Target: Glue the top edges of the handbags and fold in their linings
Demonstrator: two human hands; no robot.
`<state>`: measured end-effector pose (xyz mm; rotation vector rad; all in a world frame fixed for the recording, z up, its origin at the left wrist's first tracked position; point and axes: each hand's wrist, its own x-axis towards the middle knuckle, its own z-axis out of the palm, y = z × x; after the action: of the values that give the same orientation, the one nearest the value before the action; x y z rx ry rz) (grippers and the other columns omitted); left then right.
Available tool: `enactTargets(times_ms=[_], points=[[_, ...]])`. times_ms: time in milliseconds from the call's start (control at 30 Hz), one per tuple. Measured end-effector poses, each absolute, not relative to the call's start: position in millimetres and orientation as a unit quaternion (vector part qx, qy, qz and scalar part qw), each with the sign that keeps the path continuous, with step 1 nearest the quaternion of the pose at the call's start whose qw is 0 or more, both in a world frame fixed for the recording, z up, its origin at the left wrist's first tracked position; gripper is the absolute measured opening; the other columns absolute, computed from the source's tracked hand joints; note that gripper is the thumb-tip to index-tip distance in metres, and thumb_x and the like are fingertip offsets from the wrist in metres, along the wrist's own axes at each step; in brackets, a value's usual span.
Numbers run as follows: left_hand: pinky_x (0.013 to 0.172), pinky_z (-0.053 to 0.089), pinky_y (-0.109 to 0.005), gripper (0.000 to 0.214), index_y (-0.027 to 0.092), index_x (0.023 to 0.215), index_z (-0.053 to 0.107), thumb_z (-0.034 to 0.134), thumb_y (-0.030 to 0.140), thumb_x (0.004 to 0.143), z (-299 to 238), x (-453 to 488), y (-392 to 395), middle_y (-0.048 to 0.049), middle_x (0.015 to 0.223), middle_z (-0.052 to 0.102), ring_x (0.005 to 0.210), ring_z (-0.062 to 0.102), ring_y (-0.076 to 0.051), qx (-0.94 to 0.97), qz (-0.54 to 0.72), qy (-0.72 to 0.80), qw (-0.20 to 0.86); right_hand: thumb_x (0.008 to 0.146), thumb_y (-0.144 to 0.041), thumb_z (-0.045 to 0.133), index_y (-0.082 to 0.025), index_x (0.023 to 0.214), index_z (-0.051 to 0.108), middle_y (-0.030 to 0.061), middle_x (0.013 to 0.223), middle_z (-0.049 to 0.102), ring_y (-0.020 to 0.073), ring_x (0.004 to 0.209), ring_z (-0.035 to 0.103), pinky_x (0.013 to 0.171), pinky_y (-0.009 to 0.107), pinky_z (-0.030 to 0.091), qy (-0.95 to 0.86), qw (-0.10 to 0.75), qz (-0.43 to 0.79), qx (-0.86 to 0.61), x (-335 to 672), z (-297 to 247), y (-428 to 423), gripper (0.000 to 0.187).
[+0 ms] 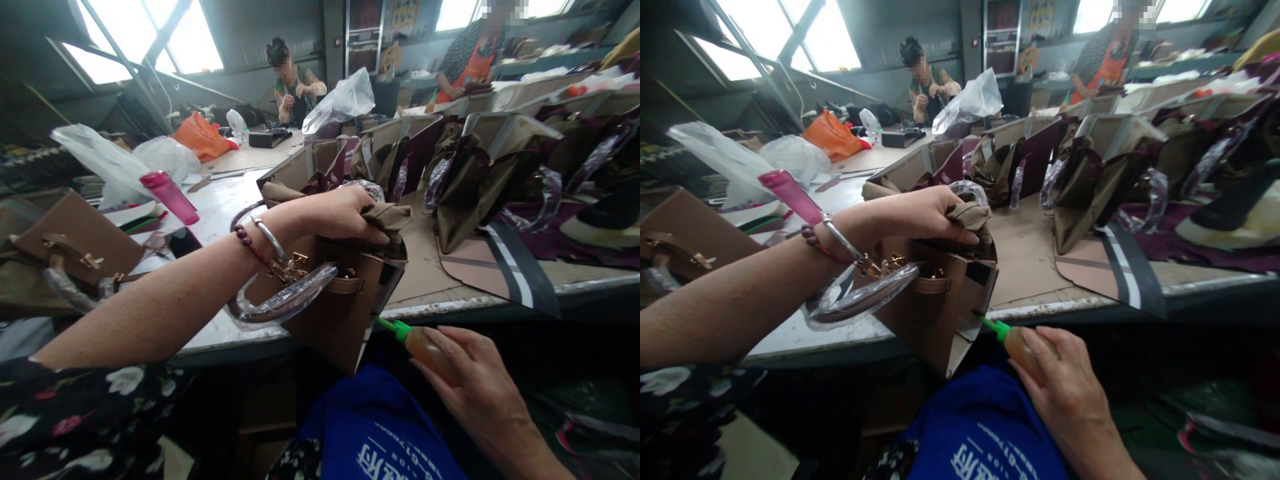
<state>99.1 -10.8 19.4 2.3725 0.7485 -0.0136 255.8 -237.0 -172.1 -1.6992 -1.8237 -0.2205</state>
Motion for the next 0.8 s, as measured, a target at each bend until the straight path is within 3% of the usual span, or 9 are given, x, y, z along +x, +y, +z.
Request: enactTargets(times_ms=[200, 400, 800], points=[[0.060, 0.029, -0.023, 0.020, 0.012, 0.061, 0.057, 0.064, 0.030, 0.065, 21.7, 96.3, -15.4, 0.0041, 0.059, 0.045, 0.059, 0.040, -0.009, 0.912, -0.002, 0.274, 0.306, 0.085, -0.039, 0.056, -0.021, 0.114, 0.052, 0.0098, 0.102, 0.052, 0.0239, 0.092, 0.055, 0.076, 0.039, 0.053, -0.704, 0.282, -0.011, -0.652, 253.8, -186.8, -243.6, 0.035], [0.058, 0.030, -0.022, 0.020, 0.012, 0.065, 0.059, 0.065, 0.031, 0.065, 21.1, 86.0, -22.5, 0.0032, 0.060, 0.050, 0.059, 0.043, -0.009, 0.907, 0.008, 0.271, 0.322, 0.082, -0.038, 0.061, -0.024, 0.111, 0.052, 0.0061, 0.098, 0.054, 0.0185, 0.084, 0.061, 0.070, 0.030, 0.056, -0.688, 0.349, 0.049, -0.635, 254.6, -176.2, -247.6, 0.034], [0.057, 0.032, -0.022, 0.022, 0.013, 0.070, 0.062, 0.063, 0.035, 0.070, 24.2, 63.6, -45.8, 0.0020, 0.063, 0.055, 0.061, 0.048, -0.010, 0.909, 0.013, 0.272, 0.315, 0.078, -0.039, 0.063, -0.023, 0.108, 0.058, 0.0068, 0.095, 0.056, 0.0221, 0.083, 0.059, 0.071, 0.037, 0.055, -0.684, 0.302, 0.037, -0.663, 251.5, -180.3, -240.2, 0.034]])
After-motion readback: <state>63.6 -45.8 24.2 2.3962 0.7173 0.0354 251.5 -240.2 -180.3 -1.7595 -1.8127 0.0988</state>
